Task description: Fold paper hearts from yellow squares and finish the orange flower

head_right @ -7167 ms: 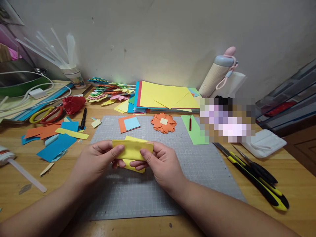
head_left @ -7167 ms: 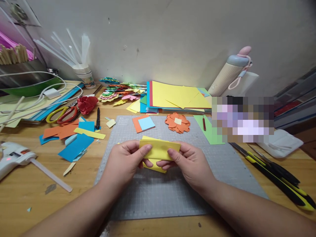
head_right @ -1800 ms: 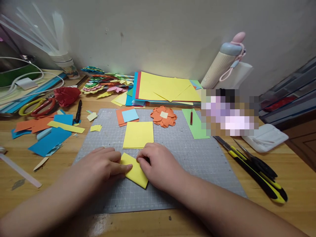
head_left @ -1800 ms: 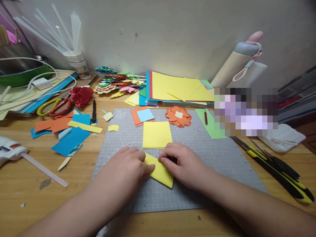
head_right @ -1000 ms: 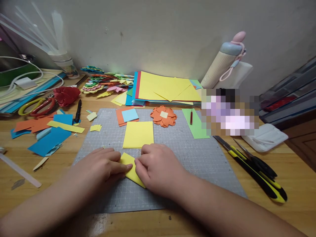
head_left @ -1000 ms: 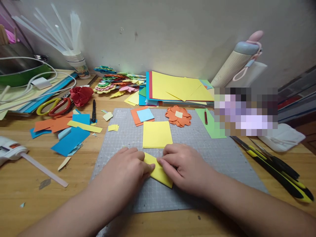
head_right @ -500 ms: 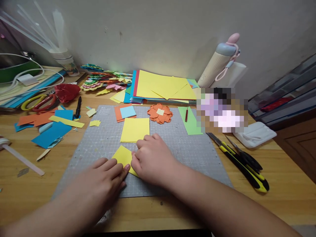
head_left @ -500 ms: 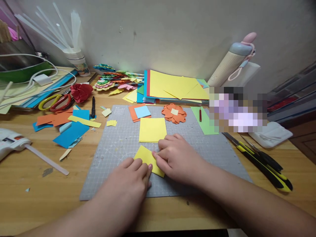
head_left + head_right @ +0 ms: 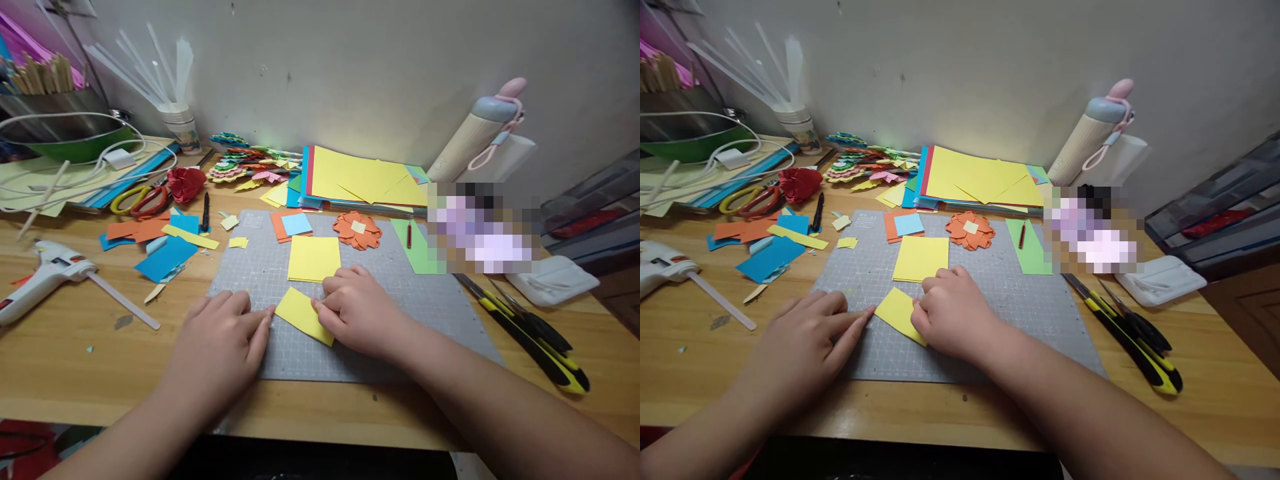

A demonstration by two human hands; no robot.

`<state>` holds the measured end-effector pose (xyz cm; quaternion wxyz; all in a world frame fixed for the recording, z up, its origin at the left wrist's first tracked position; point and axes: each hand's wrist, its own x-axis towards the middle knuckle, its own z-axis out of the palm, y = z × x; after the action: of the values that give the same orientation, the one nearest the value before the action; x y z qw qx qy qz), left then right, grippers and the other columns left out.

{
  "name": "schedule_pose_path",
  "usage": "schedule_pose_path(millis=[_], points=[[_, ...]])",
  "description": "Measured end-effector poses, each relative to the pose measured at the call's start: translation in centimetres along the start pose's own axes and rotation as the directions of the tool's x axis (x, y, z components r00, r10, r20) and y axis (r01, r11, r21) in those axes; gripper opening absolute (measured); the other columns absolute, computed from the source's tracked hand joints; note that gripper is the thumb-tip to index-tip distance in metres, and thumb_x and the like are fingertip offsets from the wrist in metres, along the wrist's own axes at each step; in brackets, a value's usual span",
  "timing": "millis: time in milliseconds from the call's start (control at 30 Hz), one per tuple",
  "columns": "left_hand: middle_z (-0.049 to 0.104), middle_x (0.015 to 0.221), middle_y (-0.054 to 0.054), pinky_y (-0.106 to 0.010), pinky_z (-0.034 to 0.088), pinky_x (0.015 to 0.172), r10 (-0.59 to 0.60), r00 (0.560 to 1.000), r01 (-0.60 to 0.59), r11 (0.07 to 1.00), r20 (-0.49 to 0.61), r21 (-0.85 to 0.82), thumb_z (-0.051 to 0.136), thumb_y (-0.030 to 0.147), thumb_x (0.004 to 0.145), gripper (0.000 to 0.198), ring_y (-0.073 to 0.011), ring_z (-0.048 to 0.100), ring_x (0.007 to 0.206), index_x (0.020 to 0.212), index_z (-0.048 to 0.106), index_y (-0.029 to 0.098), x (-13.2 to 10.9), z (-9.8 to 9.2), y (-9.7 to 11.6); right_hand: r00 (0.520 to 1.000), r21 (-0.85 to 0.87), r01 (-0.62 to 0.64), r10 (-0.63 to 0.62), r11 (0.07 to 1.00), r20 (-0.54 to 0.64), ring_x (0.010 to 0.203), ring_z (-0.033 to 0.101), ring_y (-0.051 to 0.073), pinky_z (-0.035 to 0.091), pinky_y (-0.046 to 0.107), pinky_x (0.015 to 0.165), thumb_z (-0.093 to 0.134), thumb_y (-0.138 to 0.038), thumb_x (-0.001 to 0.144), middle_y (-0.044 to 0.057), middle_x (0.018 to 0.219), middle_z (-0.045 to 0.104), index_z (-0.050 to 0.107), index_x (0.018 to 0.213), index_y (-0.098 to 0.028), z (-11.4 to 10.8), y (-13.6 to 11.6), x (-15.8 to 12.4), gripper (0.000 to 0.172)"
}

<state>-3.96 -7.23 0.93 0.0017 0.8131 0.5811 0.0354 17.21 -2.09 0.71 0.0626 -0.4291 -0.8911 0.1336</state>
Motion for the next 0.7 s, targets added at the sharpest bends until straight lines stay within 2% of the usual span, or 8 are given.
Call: schedule_pose_path(millis=[67,133,333,700], points=[[0.057,0.076,-0.005,-0.037,0.033,0.070,-0.042,0.997,0.039,0.998,-0.062,-0.055,0.042,0.032,0.091,0.031,-0.0221,0.050,0.076,0.076,0.066,0.020,0.5,0.2,0.4,1.000,0.007,0.003,-0.003,1.000,0.004,0.067,0.044,0.014,0.024,0.033,0.071,0.048,-0.023,0.089,0.001,0.064,0.057,0.059,0.052,-0.016,0.0,0.0,0.0,0.039],[0.058,0.082,-0.005,-0.037,0.034,0.071,-0.054,0.994,0.043,0.993,-0.099,-0.112,0.044,0.030,0.090,0.023,-0.0225,0.051,0.079,0.079,0.061,0.018,1.1,0.6,1.0,1.000,0.011,0.005,-0.005,1.000,0.005,0.067,0.044,0.014,0.024,0.033,0.072,0.048,-0.023,0.089,0.001,0.064,0.057,0.059,0.052,-0.016,0.0,0.0,0.0,0.040],[0.058,0.078,-0.003,-0.036,0.035,0.069,0.113,0.993,-0.114,0.993,-0.044,-0.034,0.042,0.019,0.090,0.018,-0.0224,0.052,0.078,0.075,0.052,0.019,1.7,1.7,2.6,1.000,0.022,0.003,-0.003,1.000,0.005,0.066,0.044,0.013,0.025,0.033,0.071,0.047,-0.024,0.090,0.001,0.063,0.057,0.058,0.051,-0.016,0.1,0.0,0.1,0.041],[0.061,0.074,-0.004,-0.036,0.037,0.065,0.165,0.986,-0.165,0.980,-0.018,-0.108,0.041,0.013,0.088,0.021,-0.0218,0.054,0.072,0.071,0.053,0.017,1.4,1.6,4.9,1.000,0.006,0.005,-0.005,1.000,-0.010,0.063,0.041,0.013,0.024,0.033,0.071,0.048,-0.022,0.087,0.000,0.061,0.056,0.057,0.051,-0.016,0.0,0.0,0.0,0.038]])
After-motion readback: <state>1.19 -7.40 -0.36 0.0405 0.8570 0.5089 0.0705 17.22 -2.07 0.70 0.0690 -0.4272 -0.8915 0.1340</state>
